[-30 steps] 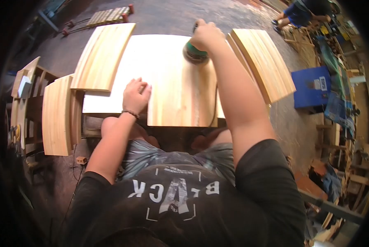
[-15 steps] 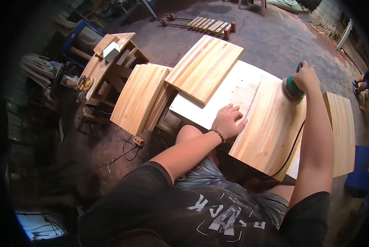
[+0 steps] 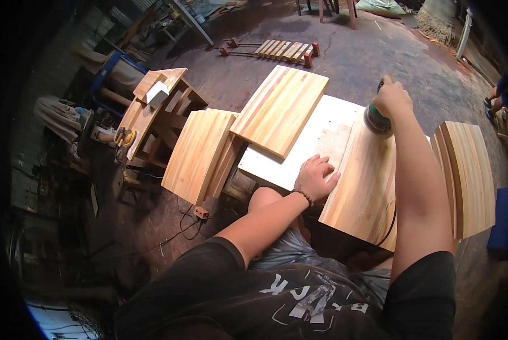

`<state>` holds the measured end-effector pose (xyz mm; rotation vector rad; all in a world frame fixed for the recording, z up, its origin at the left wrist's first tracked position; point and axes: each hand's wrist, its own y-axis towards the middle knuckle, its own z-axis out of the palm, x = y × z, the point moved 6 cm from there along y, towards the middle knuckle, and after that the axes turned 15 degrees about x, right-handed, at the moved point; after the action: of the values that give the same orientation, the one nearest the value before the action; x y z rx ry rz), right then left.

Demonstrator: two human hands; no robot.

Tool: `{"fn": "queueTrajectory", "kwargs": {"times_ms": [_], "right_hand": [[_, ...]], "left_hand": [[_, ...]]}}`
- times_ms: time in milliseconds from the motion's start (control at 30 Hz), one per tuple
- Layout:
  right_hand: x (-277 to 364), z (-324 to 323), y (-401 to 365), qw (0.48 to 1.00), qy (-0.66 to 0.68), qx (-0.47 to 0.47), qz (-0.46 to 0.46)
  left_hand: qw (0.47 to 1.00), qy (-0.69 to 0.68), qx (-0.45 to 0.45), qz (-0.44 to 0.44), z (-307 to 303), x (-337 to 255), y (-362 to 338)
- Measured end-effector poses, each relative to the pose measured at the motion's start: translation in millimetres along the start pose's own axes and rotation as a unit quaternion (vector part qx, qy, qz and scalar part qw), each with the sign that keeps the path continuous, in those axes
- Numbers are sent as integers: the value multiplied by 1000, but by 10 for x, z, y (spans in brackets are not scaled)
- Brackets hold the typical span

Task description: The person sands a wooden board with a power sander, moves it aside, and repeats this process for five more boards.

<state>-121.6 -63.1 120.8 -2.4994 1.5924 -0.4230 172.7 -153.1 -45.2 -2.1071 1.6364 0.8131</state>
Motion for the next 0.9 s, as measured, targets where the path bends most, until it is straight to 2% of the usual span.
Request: {"fn": "queueTrajectory", "kwargs": {"times_ms": [267,433,900], "right_hand": [[-103,-36,-379,1000,-7,11,17],[-173,72,-589,1000,-10,9,20],[-281,396,-1656,999,-3,-1,-34]], "left_hand": [[1000,-3,11,-18,47,45,0],[1000,7,-15,-11,57,44,-6],[1000,3,2,-12,107,100,-3]]}}
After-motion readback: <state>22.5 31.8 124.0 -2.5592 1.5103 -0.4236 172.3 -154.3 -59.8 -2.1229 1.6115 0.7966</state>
